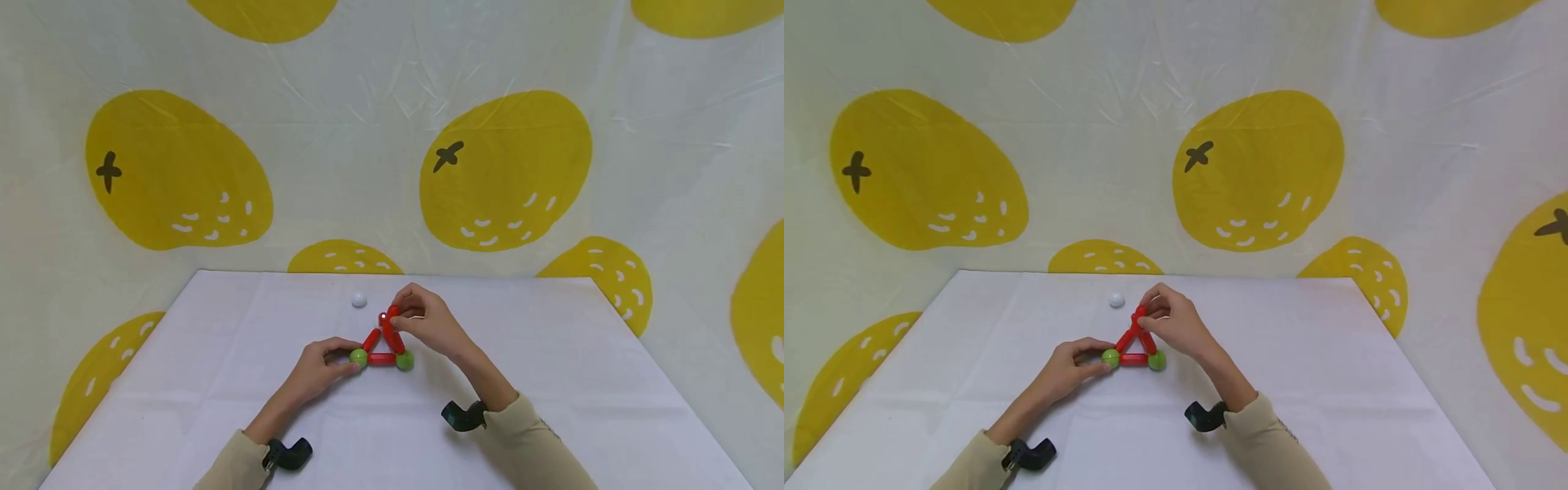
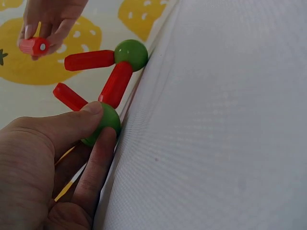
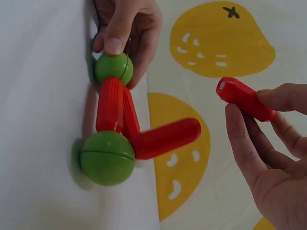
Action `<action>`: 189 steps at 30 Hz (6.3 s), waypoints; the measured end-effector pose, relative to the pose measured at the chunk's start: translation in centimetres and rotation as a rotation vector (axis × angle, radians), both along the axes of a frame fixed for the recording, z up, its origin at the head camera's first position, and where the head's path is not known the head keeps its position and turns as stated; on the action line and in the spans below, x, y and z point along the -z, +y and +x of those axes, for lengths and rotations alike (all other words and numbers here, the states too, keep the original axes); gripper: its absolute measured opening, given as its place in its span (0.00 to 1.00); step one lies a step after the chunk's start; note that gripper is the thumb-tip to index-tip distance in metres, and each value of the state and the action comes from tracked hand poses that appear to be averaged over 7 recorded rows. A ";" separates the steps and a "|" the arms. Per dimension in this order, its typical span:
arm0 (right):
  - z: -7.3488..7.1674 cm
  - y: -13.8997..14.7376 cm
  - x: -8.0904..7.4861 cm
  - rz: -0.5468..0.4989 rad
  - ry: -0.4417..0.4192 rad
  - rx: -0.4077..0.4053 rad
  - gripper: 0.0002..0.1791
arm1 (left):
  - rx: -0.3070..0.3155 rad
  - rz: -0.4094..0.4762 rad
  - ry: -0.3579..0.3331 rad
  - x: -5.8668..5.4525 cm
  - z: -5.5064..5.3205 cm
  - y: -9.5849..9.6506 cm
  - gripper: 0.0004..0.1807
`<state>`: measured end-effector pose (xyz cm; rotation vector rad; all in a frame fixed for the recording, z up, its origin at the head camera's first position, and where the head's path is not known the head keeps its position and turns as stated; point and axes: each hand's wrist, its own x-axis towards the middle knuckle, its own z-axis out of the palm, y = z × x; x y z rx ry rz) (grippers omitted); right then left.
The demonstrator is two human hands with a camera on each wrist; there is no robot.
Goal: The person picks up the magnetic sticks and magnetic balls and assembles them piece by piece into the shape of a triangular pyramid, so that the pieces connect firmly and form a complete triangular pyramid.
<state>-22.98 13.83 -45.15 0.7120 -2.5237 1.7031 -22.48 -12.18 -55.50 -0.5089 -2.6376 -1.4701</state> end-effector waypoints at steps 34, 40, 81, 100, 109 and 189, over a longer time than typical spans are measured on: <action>0.9 -4.3 3.8 0.262 0.417 0.005 0.09 | -0.011 0.010 0.022 0.5 -0.7 0.0 0.18; 1.0 -4.3 3.7 0.289 0.491 0.028 0.09 | -0.009 0.004 0.025 0.4 -0.6 0.0 0.19; -2.7 1.1 1.6 0.205 0.239 0.126 0.11 | -0.021 0.007 -0.015 0.1 -0.3 0.2 0.18; -11.6 -1.5 3.5 0.236 0.019 -0.210 0.24 | -0.033 0.002 -0.011 0.1 -0.1 0.1 0.17; -12.6 -2.8 3.1 0.372 -0.026 -0.276 0.25 | -0.020 0.004 -0.006 0.2 -0.4 0.2 0.17; -6.5 1.7 0.1 0.117 0.049 -0.122 0.18 | -0.050 0.004 -0.034 -0.5 -0.6 0.8 0.18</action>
